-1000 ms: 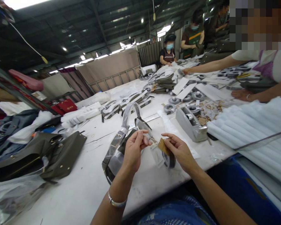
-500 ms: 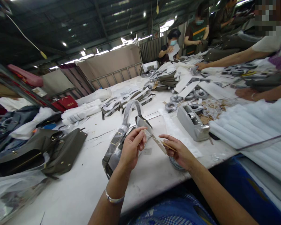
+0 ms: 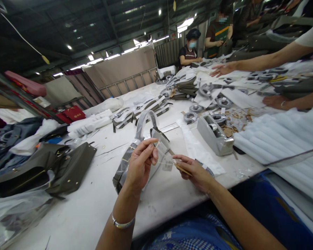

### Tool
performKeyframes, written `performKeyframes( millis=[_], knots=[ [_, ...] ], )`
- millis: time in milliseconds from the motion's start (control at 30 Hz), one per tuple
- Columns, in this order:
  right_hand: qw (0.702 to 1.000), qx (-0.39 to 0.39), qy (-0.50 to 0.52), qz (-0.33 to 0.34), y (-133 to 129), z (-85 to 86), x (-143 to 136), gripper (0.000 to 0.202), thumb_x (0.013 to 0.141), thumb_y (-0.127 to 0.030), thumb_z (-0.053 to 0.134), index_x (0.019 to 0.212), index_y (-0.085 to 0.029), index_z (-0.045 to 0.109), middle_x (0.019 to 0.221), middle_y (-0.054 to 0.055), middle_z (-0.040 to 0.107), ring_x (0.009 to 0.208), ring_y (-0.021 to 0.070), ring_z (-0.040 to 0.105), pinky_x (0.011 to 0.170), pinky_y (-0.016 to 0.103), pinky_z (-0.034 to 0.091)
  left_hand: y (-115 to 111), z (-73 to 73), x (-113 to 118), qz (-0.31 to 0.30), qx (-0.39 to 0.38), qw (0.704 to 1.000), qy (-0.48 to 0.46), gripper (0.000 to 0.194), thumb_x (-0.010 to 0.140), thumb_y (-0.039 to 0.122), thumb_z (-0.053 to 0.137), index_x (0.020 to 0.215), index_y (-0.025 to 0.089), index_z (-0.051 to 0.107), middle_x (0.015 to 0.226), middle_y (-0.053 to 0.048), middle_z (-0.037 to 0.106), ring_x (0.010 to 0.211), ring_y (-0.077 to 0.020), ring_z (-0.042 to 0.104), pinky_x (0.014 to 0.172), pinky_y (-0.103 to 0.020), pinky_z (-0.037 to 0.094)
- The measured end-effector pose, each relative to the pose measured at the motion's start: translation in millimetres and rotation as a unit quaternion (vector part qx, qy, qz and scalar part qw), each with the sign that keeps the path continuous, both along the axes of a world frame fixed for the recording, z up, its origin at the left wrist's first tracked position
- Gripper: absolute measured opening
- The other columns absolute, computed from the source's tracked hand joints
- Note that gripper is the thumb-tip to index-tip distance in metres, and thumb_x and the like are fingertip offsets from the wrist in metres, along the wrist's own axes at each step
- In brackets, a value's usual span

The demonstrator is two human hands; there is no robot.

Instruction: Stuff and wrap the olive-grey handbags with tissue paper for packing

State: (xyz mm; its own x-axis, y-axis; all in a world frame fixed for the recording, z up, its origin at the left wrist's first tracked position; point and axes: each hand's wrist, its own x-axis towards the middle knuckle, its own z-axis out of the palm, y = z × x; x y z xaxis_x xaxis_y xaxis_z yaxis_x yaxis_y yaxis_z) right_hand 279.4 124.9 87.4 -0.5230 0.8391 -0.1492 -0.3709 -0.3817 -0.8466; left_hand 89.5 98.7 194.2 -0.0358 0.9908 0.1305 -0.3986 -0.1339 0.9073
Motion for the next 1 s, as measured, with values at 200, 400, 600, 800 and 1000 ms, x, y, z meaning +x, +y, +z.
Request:
performKeyframes(
  millis=[200, 400, 600, 800, 1000],
  knots=[
    [0.996, 0.075, -0.037, 0.002, -9.2, 1.5, -11.4, 0.05, 0.087, -0.046, 0.068, 0.128, -0.019, 0.058, 0.064, -0.007, 0.042, 0.054, 0.0075, 0.039, 0.05, 0.02, 0.031, -2.5, -0.4, 1.5, -0.004, 0.01, 1.0, 0.004, 0.019, 0.088, 0.028, 0.068, 0.106, 0.022, 0.072, 0.084, -0.002, 0.071, 0.053, -0.0017, 0.052, 0.046, -0.011, 0.036],
    [0.956, 0.25, -0.137, -0.074, -13.0, 5.3, -15.8, 0.043, 0.093, -0.048, 0.059, 0.128, -0.024, 0.061, 0.117, 0.007, 0.066, 0.115, 0.0214, 0.058, 0.102, 0.037, 0.043, -7.0, 4.2, 4.7, -0.026, 0.005, 0.999, 0.044, 0.019, 0.091, 0.027, 0.065, 0.107, 0.022, 0.073, 0.102, -0.006, 0.074, 0.057, -0.0023, 0.058, 0.047, -0.011, 0.041],
    [0.886, 0.419, -0.174, -0.094, -24.8, 36.2, -25.8, 0.064, 0.088, -0.048, 0.066, 0.145, -0.027, 0.045, 0.149, 0.007, 0.047, 0.139, 0.0267, 0.041, 0.117, 0.044, 0.031, -13.4, 6.5, 6.0, -0.046, 0.01, 0.996, 0.072, 0.022, 0.095, 0.028, 0.059, 0.112, 0.022, 0.07, 0.106, -0.007, 0.074, 0.067, -0.0054, 0.064, 0.063, -0.015, 0.051],
    [0.91, 0.356, -0.171, -0.128, -31.7, 52.5, -52.1, 0.035, 0.091, -0.04, 0.063, 0.12, -0.022, 0.067, 0.123, 0.005, 0.069, 0.117, 0.025, 0.062, 0.102, 0.038, 0.049, -20.3, 7.8, 3.3, -0.043, -0.001, 0.997, 0.061, 0.022, 0.094, 0.029, 0.061, 0.112, 0.021, 0.07, 0.104, -0.006, 0.074, 0.07, -0.0062, 0.066, 0.072, -0.017, 0.055],
    [0.947, 0.278, -0.155, -0.042, -34.6, 28.5, -59.3, 0.032, 0.092, -0.036, 0.06, 0.12, -0.023, 0.07, 0.112, 0.005, 0.074, 0.107, 0.0235, 0.068, 0.1, 0.041, 0.052, -29.5, 12.4, -6.4, -0.01, -0.003, 1.0, 0.015, 0.021, 0.09, 0.028, 0.065, 0.109, 0.021, 0.071, 0.101, -0.005, 0.074, 0.073, -0.0089, 0.067, 0.062, -0.017, 0.054]
  ],
)
